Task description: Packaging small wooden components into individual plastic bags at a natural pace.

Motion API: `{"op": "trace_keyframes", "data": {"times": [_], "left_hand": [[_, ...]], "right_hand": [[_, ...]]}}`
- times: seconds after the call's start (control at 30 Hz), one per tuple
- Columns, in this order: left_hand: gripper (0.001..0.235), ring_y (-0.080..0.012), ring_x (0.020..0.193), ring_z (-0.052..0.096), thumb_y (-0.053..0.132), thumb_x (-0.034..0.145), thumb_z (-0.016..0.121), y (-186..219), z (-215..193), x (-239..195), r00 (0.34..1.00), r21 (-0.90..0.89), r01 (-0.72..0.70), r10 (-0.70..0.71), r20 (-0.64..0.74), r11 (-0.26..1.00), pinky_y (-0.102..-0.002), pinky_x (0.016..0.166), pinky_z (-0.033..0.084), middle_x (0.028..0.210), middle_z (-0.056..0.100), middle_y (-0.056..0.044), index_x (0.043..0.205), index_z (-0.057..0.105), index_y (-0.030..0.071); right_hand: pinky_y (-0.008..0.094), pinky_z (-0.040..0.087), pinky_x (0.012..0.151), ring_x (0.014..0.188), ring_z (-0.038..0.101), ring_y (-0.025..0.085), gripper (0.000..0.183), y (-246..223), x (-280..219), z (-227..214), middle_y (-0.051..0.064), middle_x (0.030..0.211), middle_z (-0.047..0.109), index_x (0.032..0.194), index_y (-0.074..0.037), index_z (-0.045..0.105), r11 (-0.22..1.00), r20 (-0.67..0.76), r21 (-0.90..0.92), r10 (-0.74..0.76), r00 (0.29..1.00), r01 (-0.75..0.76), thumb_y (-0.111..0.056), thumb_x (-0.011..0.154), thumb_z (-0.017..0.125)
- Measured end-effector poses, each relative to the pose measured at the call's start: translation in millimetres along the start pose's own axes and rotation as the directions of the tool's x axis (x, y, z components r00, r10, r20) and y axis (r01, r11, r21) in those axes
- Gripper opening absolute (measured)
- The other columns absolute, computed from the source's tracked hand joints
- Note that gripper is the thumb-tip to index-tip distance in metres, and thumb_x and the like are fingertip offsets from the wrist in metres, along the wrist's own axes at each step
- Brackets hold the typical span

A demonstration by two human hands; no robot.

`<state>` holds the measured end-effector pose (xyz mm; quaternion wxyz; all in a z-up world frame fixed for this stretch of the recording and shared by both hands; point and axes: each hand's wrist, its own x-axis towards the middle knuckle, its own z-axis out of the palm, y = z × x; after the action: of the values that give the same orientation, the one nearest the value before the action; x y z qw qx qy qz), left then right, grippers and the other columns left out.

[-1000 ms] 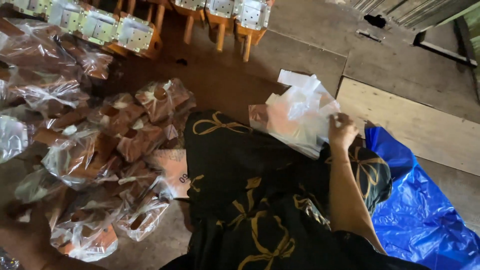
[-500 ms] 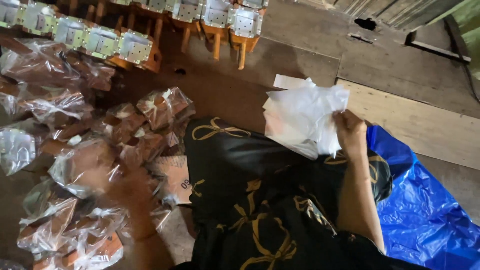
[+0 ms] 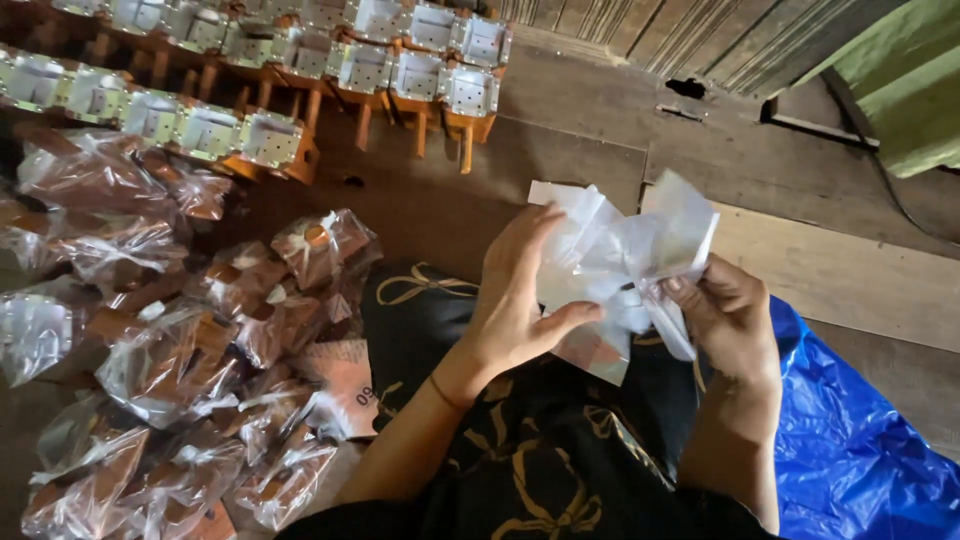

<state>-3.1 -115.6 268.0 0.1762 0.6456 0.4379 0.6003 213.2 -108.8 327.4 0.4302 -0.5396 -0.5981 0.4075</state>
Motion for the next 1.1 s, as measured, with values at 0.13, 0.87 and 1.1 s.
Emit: {"op": "trace_keyframes", "data": {"times": [0.13, 0.87, 1.1], "left_hand": [[0.035, -0.0233, 0.071, 0.063, 0.042, 0.092, 0.075, 7.1, 0.2, -8.4, 0.960, -0.033, 0.188, -0.191, -0.203, 0.982, -0.036, 0.065, 0.055, 0.085, 0.061, -0.002, 0.104, 0.058, 0.013], [0.050, -0.0333, 0.107, 0.073, 0.042, 0.100, 0.063, -10.1, -33.4, -54.3, 0.397, -0.723, 0.535, -0.625, 0.672, -0.438, -0.047, 0.090, 0.061, 0.116, 0.073, -0.019, 0.127, 0.066, 0.000], [0.056, -0.0261, 0.094, 0.074, -0.009, 0.081, 0.078, -64.0, -23.1, -90.7, 0.568, -0.834, 0.545, -0.694, 0.443, -0.087, -0.049, 0.078, 0.065, 0.118, 0.069, -0.005, 0.129, 0.053, 0.002]], "right_hand": [[0.026, 0.053, 0.055, 0.065, 0.069, 0.018, 0.014, 1.4, -0.9, 19.0, 0.016, 0.074, 0.069, 0.099, 0.004, 0.065, 0.991, -0.130, -0.048, -0.126, 0.983, 0.121, -0.003, 0.096, 0.077], [0.039, 0.060, 0.085, 0.095, 0.072, 0.024, 0.066, 84.7, 9.2, 63.9, 0.022, 0.109, 0.072, 0.146, 0.008, 0.046, 0.908, 0.499, 0.343, 0.039, 0.866, -0.238, -0.004, 0.087, 0.074], [0.024, 0.056, 0.065, 0.067, 0.064, 0.011, 0.051, 54.1, 1.6, 61.3, 0.010, 0.076, 0.069, 0.125, 0.009, 0.065, 0.986, 0.141, 0.106, -0.141, 0.980, 0.127, 0.009, 0.078, 0.084]]}}
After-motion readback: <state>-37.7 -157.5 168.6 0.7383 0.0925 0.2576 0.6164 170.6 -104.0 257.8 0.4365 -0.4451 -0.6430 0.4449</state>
